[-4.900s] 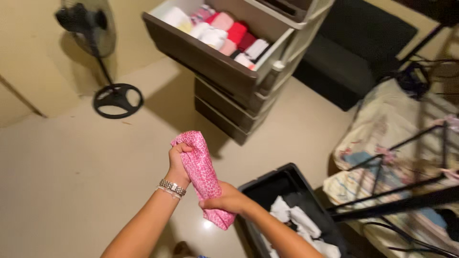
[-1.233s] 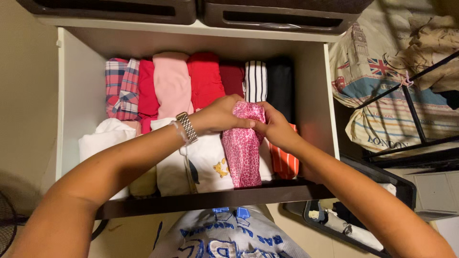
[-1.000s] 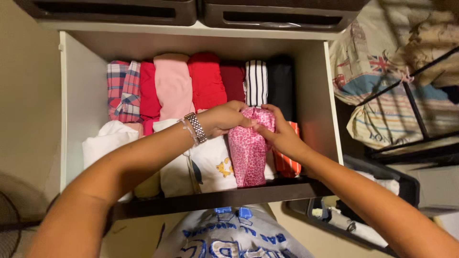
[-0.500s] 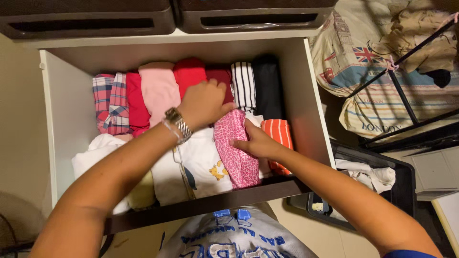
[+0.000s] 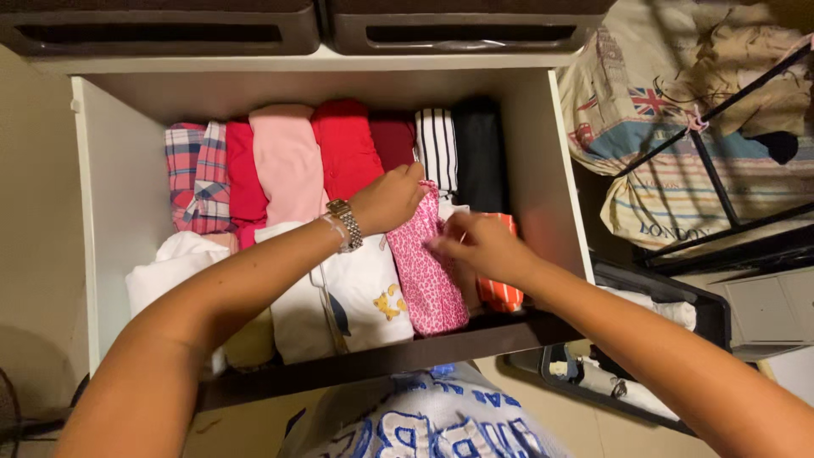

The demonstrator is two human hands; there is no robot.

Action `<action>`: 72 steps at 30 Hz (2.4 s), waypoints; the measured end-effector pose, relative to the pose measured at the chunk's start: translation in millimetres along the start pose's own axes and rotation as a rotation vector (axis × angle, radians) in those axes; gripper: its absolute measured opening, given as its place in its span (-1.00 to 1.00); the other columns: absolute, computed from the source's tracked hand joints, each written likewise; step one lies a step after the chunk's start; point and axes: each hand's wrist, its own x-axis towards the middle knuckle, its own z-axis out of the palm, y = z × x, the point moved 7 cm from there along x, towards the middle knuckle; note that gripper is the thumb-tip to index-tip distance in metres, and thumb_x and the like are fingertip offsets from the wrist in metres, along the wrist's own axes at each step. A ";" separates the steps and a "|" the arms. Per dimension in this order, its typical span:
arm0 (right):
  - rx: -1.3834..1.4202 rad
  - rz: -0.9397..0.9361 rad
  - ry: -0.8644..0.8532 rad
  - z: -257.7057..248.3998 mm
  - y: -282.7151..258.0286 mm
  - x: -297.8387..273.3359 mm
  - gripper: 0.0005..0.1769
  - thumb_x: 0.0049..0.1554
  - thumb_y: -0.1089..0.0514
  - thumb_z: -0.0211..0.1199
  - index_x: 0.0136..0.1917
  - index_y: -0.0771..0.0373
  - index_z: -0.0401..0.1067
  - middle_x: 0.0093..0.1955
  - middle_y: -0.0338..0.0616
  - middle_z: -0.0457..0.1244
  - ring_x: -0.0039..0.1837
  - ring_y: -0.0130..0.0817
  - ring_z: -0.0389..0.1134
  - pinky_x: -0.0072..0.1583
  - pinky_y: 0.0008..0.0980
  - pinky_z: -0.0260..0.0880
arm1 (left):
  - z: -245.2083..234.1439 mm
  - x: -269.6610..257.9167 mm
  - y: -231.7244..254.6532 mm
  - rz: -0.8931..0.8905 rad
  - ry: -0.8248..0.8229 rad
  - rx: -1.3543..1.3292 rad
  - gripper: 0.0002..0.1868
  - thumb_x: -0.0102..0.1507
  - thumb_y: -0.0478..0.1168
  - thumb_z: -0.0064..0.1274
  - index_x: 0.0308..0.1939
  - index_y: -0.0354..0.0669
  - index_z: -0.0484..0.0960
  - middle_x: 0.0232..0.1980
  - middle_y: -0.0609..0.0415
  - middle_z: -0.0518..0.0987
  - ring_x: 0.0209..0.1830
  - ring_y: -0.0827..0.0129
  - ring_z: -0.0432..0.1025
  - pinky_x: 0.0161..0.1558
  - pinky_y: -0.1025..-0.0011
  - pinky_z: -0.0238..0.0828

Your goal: The person folds several garments from a black bin and places them into an open drawer. Items include a pink patterned top, a light blue shirt, a white shirt, and a black garment. The person handles each item one at a time, folds it, and stacks it in the drawer.

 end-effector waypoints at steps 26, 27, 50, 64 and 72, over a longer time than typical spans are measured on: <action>0.226 0.094 -0.107 40.9 1.7 30.8 -0.24 0.04 -0.19 0.39 0.26 0.43 0.33 -0.17 -0.02 0.32 -0.18 -0.35 0.32 -0.19 -0.28 0.37 | -11.6 -13.3 13.2 0.011 -0.097 0.053 -0.53 0.10 -0.01 0.34 -0.13 -0.34 0.64 -0.14 -0.29 0.63 -0.08 -0.14 0.52 -0.06 0.08 0.45; 0.263 0.101 -0.108 40.8 3.1 28.6 -0.26 0.05 -0.16 0.38 0.26 0.44 0.32 -0.20 -0.08 0.31 -0.20 -0.38 0.30 -0.20 -0.27 0.36 | -10.0 -14.4 4.0 -0.029 -0.113 -0.041 -0.53 0.09 -0.02 0.32 -0.11 -0.31 0.65 -0.15 -0.25 0.65 -0.11 -0.09 0.56 -0.06 0.11 0.48; -0.135 -0.311 -0.415 83.4 -20.2 -8.7 -0.66 0.16 0.00 0.30 -0.13 0.37 0.44 -0.15 0.19 0.35 -0.10 0.06 0.38 0.01 -0.09 0.36 | 25.1 -49.4 51.5 0.181 -0.203 0.520 -0.51 0.37 0.00 -0.18 0.34 -0.02 0.46 0.48 -0.03 0.31 0.53 0.03 0.10 0.36 -0.27 0.04; -0.476 -0.174 -0.578 140.1 -26.1 -6.3 -0.72 0.08 0.20 0.16 0.00 0.41 0.51 0.11 0.25 0.37 0.16 0.07 0.41 0.20 -0.09 0.39 | 34.0 -42.1 56.0 -0.030 -0.348 0.600 -0.27 0.21 -0.07 -0.05 0.50 0.09 0.24 0.62 -0.04 -0.01 0.62 -0.07 -0.19 0.41 -0.33 -0.21; -0.205 -0.189 -0.598 83.2 -29.2 -31.8 -0.66 0.09 0.00 0.27 0.05 0.26 0.50 0.04 0.10 0.37 0.11 0.03 0.39 0.17 -0.09 0.37 | 36.2 -52.2 38.8 0.011 -0.335 0.688 -0.26 0.28 0.09 -0.15 0.51 -0.07 0.18 0.62 -0.12 -0.01 0.60 -0.08 -0.13 0.36 -0.32 -0.11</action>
